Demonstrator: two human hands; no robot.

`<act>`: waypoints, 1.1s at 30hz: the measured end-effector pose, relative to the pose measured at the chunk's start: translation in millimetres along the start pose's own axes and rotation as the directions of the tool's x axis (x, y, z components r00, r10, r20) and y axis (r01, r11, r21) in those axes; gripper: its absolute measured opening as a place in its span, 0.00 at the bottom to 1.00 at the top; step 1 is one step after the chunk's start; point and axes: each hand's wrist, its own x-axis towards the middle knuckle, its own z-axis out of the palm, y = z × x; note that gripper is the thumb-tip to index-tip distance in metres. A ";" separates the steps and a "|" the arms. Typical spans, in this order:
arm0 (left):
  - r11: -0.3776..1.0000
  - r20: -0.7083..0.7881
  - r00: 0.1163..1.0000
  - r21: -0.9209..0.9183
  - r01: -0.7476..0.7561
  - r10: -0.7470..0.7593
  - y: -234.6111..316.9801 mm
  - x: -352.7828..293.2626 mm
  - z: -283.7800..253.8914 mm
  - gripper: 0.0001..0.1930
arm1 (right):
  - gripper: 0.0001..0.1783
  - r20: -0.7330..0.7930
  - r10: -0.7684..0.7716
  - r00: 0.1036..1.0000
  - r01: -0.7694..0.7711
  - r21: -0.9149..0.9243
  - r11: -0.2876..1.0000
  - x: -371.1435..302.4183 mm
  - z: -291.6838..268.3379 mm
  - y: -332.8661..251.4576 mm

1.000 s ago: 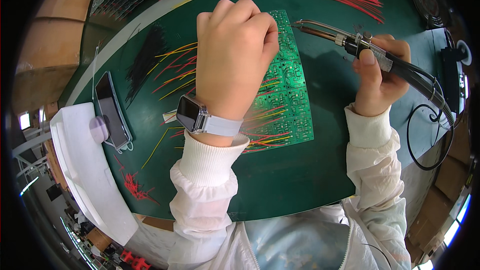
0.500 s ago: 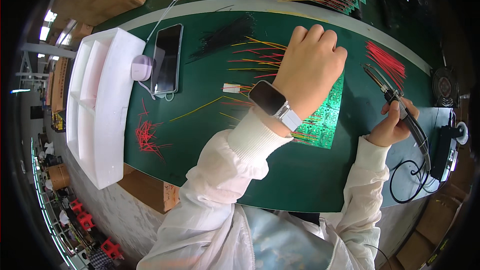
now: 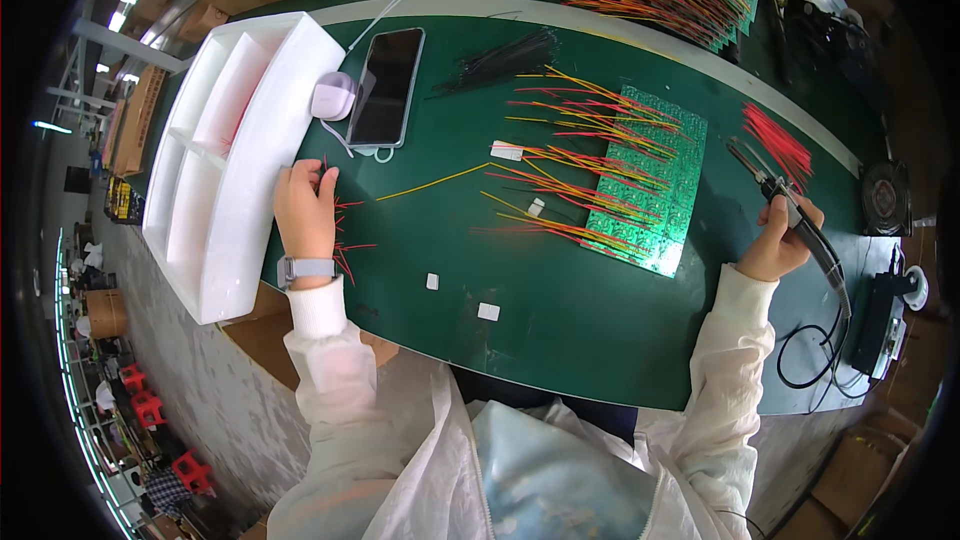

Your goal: The person retrieves wires and solders them onto circuit boards using a soldering iron.

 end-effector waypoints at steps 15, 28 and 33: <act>0.898 0.175 0.967 -0.429 -0.092 0.183 121.9 -39.3 -47.5 0.03 | 0.13 0.030 0.042 0.999 -0.043 0.059 0.997 -8.8 -3.4 -9.7; 0.516 0.080 0.585 -0.578 -0.633 0.807 288.0 17.5 53.9 0.04 | 0.11 -0.026 0.140 0.990 -0.137 0.098 0.986 -2.0 -8.9 -14.9; 0.517 0.064 0.633 -0.643 -0.566 0.772 288.9 18.6 79.9 0.04 | 0.14 0.058 0.064 0.996 -0.066 0.036 0.997 -5.0 -8.8 -16.7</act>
